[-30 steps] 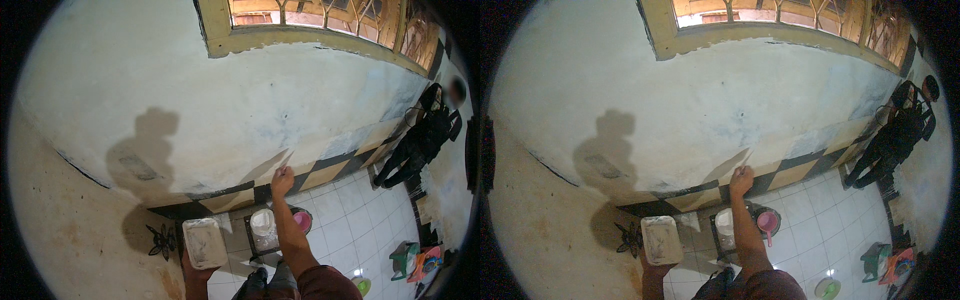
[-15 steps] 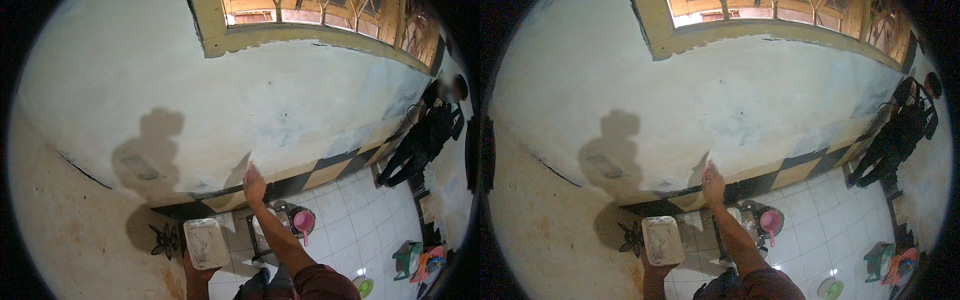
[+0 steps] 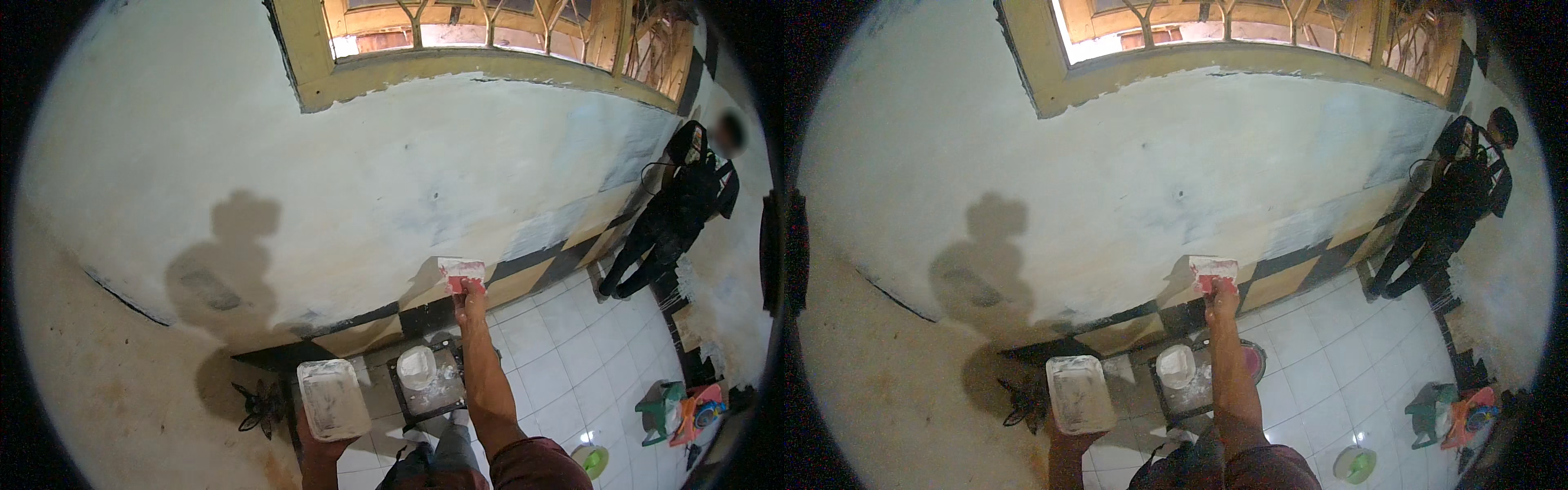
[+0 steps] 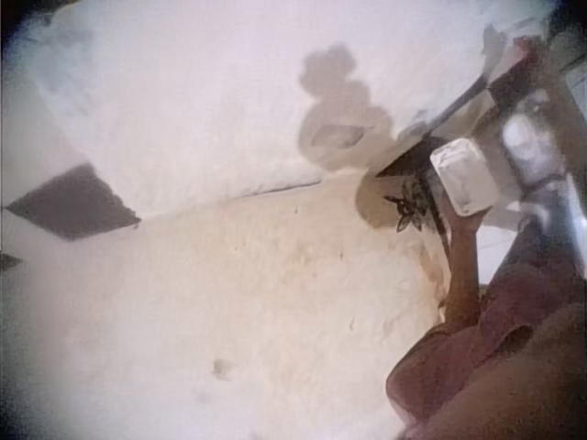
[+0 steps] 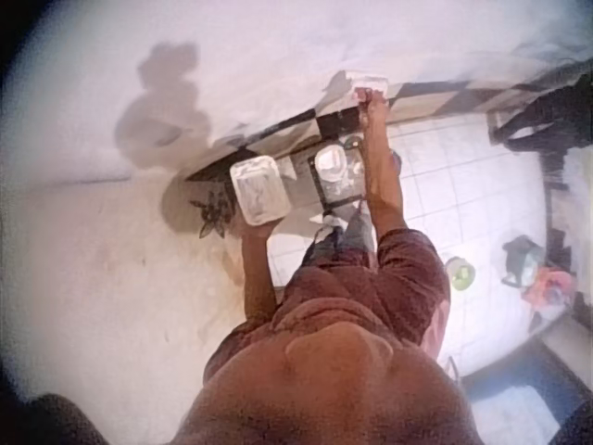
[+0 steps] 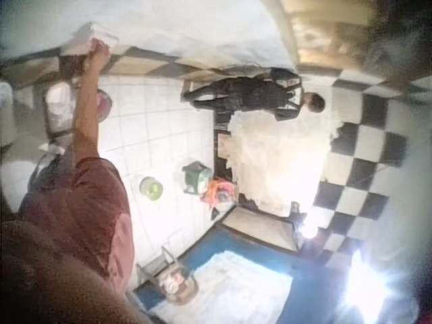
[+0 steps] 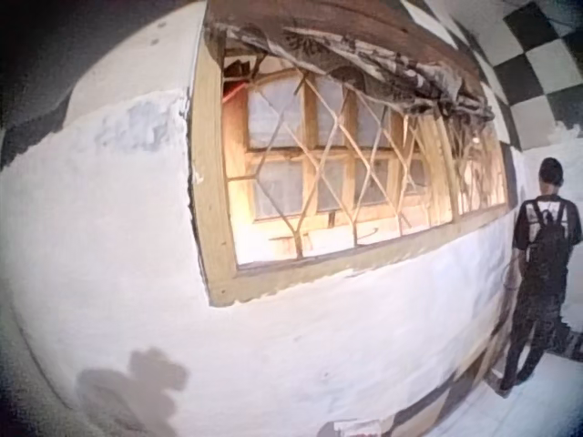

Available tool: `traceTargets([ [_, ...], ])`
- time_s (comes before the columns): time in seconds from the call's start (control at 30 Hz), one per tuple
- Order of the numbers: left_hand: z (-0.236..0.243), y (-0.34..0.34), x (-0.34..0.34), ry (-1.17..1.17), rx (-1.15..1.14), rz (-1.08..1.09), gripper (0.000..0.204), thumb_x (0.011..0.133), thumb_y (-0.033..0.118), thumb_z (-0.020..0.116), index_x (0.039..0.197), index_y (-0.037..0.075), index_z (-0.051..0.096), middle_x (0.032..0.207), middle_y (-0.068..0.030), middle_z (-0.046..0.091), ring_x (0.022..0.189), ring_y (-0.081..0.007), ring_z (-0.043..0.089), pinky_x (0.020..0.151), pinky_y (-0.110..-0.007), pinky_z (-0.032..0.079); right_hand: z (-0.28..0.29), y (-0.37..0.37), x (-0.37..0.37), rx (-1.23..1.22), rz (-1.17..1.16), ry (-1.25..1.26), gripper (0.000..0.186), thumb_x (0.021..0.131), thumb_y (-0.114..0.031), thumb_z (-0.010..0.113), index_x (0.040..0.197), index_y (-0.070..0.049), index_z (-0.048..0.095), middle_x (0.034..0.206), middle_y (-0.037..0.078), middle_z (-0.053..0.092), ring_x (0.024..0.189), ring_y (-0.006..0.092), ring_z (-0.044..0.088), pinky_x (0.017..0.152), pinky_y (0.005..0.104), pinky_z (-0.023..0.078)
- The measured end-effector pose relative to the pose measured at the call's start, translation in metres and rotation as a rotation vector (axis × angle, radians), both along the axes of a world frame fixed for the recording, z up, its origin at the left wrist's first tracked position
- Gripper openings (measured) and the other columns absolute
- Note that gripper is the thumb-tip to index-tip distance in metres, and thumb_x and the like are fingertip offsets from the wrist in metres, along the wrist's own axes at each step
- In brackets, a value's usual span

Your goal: The person applies patching compound from a plastic container to various spots on a wall using a spatula.

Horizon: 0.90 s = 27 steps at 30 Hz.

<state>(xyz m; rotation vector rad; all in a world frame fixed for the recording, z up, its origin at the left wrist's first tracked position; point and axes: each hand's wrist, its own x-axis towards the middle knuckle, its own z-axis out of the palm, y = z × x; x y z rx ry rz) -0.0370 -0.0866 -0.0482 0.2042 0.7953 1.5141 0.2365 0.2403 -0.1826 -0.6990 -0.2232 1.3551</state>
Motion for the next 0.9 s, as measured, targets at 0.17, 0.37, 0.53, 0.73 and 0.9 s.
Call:
traceTargets([
  [0.17,0.030,0.003,0.014,0.590,0.069,-0.073,0.064,0.091,0.053,0.036,0.141,0.014,0.041,0.135,-0.0158,0.050,0.118,-0.0430,0.052,0.084,-0.066,0.047,0.063,0.017,0.006,-0.058,-0.011,-0.238,0.009,0.087,-0.016,0.054,0.089,-0.007,0.057,0.084,0.005,0.063,0.071,0.0166,0.062,0.063,0.0335,0.055],
  [0.37,0.041,0.023,0.028,-0.155,0.040,-0.073,0.086,0.064,0.022,0.084,0.137,0.013,0.039,0.129,-0.0088,0.053,0.117,-0.0245,0.052,0.099,-0.044,0.045,0.049,0.077,0.045,0.047,0.016,-0.444,0.027,0.090,-0.020,0.048,0.068,-0.005,0.056,0.061,0.008,0.058,0.055,0.0182,0.058,0.056,0.0312,0.053],
  [0.53,0.014,0.027,0.026,-0.479,0.047,0.037,0.061,0.091,0.051,0.036,0.139,0.013,0.043,0.132,-0.0155,0.052,0.114,-0.0413,0.056,0.082,-0.065,0.049,0.135,0.127,0.016,-0.147,0.069,-0.340,0.017,0.084,-0.014,0.051,0.077,0.000,0.056,0.074,0.010,0.059,0.058,0.0189,0.058,0.054,0.0323,0.053],
  [0.73,0.021,0.033,0.050,0.005,0.014,0.074,0.061,0.085,0.038,0.061,0.136,0.011,0.040,0.127,-0.0116,0.053,0.113,-0.0309,0.055,0.090,-0.052,0.051,0.126,0.026,0.039,-0.084,0.103,-0.254,0.016,0.092,-0.015,0.049,0.088,-0.004,0.060,0.081,0.009,0.064,0.071,0.0205,0.063,0.061,0.0349,0.054],
  [0.9,0.048,0.061,0.080,-0.220,0.035,-0.025,0.064,0.082,0.032,0.068,0.136,0.011,0.039,0.126,-0.0110,0.053,0.112,-0.0292,0.056,0.090,-0.050,0.052,0.056,0.031,0.065,-0.185,0.090,-0.379,0.016,0.091,-0.016,0.053,0.087,-0.002,0.060,0.079,0.009,0.064,0.069,0.0204,0.063,0.061,0.0343,0.053],
])
